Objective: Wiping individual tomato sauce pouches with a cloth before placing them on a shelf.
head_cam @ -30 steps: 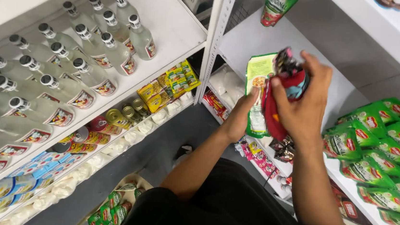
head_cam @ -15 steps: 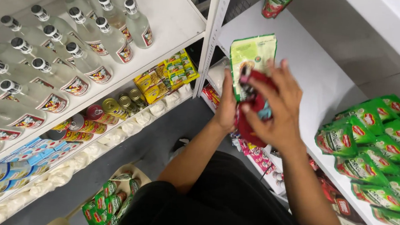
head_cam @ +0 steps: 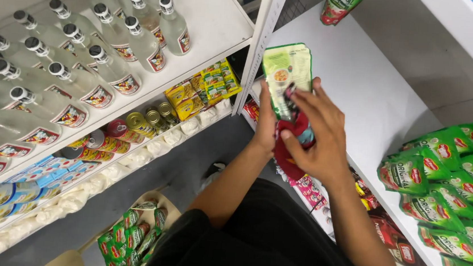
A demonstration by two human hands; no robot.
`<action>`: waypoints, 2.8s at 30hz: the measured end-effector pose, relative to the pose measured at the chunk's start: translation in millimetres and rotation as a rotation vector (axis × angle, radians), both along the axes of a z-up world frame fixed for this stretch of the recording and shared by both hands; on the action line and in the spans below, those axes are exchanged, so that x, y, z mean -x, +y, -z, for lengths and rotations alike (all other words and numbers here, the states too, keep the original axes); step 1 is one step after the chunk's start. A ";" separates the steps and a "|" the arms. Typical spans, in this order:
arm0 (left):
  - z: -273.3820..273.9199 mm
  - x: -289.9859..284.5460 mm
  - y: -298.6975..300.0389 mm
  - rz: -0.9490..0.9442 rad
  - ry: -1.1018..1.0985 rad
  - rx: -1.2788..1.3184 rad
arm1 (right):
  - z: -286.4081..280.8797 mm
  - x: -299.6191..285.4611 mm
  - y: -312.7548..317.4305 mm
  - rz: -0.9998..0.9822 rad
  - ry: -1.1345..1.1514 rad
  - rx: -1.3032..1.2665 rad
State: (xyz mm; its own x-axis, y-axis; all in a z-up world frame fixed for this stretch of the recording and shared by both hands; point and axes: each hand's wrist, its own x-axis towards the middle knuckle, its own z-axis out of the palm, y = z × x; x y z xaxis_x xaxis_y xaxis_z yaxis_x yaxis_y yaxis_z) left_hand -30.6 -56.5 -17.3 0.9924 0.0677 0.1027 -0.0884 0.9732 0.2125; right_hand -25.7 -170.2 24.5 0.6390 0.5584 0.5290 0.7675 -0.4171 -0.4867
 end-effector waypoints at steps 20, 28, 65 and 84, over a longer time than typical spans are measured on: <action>-63.3 17.1 27.3 0.009 0.221 -0.130 | -24.0 -19.2 29.7 -0.030 -0.050 0.152; -20.7 -2.5 39.6 0.109 0.094 -0.003 | -1.3 -25.1 18.5 -0.239 0.012 -0.248; -44.7 -0.4 55.9 0.174 -0.101 0.328 | -22.3 -6.1 52.8 -0.117 -0.115 -0.045; -13.7 -20.3 56.3 0.072 -0.036 -0.146 | -21.2 -19.5 53.0 0.000 -0.161 -0.094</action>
